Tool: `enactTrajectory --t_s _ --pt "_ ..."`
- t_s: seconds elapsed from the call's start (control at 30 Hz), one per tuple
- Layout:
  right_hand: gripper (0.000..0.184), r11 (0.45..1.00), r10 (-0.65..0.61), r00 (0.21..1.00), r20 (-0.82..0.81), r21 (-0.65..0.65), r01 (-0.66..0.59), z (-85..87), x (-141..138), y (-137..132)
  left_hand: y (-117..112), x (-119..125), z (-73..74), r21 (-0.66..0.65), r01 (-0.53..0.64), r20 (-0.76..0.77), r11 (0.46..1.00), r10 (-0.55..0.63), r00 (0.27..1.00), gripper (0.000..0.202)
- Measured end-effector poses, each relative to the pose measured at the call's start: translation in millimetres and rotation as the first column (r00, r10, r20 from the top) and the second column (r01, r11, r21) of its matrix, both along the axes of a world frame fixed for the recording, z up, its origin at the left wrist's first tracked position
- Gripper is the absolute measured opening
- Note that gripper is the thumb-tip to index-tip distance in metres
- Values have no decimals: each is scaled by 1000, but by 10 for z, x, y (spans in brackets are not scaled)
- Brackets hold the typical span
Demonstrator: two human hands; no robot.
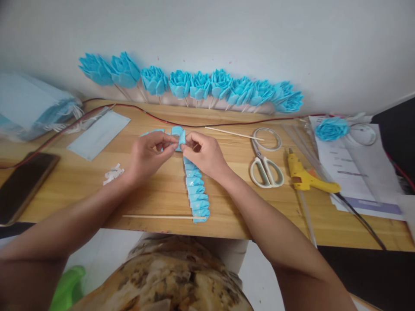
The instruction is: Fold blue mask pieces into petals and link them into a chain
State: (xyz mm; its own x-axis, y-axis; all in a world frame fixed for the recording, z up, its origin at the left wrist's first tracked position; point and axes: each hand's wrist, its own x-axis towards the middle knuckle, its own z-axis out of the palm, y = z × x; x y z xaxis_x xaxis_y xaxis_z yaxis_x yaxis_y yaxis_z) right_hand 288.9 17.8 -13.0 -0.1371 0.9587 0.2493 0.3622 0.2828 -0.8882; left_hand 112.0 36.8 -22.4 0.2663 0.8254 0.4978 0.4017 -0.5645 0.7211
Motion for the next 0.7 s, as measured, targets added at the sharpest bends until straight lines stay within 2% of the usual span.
enactTrajectory --t_s 0.27,0.7 --pt "18 1000 -1 1000 3 -17 1 12 2 -12 -28 18 82 -139 28 66 990 -19 998 15" --pt "20 1000 13 1000 -20 -14 -13 2 18 3 -21 6 70 -94 46 52 994 -41 998 15"
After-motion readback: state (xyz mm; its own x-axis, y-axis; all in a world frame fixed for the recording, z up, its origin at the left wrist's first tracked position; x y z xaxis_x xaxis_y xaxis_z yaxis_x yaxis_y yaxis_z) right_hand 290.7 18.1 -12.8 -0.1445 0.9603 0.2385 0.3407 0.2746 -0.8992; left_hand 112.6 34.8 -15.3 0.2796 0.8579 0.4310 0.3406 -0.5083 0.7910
